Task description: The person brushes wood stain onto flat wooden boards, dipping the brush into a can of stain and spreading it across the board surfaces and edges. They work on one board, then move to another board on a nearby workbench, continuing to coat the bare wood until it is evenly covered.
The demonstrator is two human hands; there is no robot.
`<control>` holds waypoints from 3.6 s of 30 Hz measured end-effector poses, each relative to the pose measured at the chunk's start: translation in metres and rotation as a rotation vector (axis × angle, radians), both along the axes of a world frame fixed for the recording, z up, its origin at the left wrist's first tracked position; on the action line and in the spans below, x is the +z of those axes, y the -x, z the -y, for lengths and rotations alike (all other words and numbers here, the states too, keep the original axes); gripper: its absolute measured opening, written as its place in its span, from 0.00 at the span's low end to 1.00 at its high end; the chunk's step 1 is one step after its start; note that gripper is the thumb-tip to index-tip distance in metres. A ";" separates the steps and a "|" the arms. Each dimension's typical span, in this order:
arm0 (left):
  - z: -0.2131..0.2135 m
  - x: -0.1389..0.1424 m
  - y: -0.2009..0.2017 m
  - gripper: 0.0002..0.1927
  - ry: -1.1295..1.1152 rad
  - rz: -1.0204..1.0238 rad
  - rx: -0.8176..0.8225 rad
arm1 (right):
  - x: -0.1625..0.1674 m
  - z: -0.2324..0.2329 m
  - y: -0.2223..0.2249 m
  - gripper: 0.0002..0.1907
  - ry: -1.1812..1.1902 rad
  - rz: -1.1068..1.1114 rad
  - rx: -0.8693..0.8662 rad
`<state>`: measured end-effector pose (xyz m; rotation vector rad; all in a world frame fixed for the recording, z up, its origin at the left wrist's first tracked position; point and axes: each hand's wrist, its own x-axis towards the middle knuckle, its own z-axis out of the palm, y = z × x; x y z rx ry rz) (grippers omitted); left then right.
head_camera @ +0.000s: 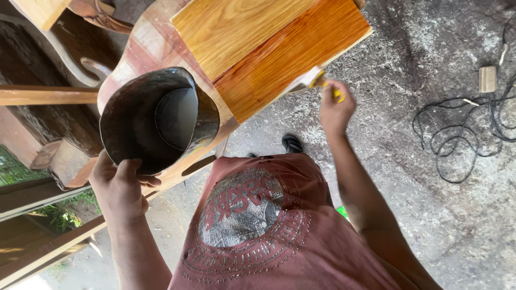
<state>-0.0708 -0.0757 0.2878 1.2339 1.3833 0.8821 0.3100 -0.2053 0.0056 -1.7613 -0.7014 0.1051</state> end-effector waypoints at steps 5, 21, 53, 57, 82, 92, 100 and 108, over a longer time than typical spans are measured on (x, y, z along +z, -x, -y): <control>0.003 -0.002 -0.005 0.11 -0.018 0.009 -0.033 | 0.001 -0.003 -0.064 0.05 -0.132 -0.072 -0.197; 0.012 0.006 -0.037 0.09 -0.025 -0.007 -0.069 | 0.005 -0.005 -0.082 0.09 -0.024 0.178 -0.203; 0.029 0.009 -0.048 0.12 -0.005 -0.085 -0.005 | 0.003 -0.002 -0.058 0.06 0.027 0.196 0.029; 0.027 0.007 -0.048 0.13 -0.003 -0.073 0.002 | 0.006 0.011 -0.037 0.08 0.058 -0.039 -0.021; 0.038 -0.004 -0.035 0.10 -0.003 -0.065 0.064 | -0.011 -0.001 -0.082 0.09 -0.013 -0.260 -0.230; 0.050 -0.003 -0.034 0.10 0.005 -0.108 0.095 | -0.039 -0.011 -0.053 0.10 -0.041 0.180 -0.067; 0.080 -0.010 -0.023 0.12 0.015 -0.064 0.171 | 0.012 0.010 0.049 0.12 -0.073 0.335 0.391; 0.127 -0.035 0.008 0.10 0.073 -0.067 0.274 | -0.003 0.011 -0.096 0.11 -0.060 0.126 -0.097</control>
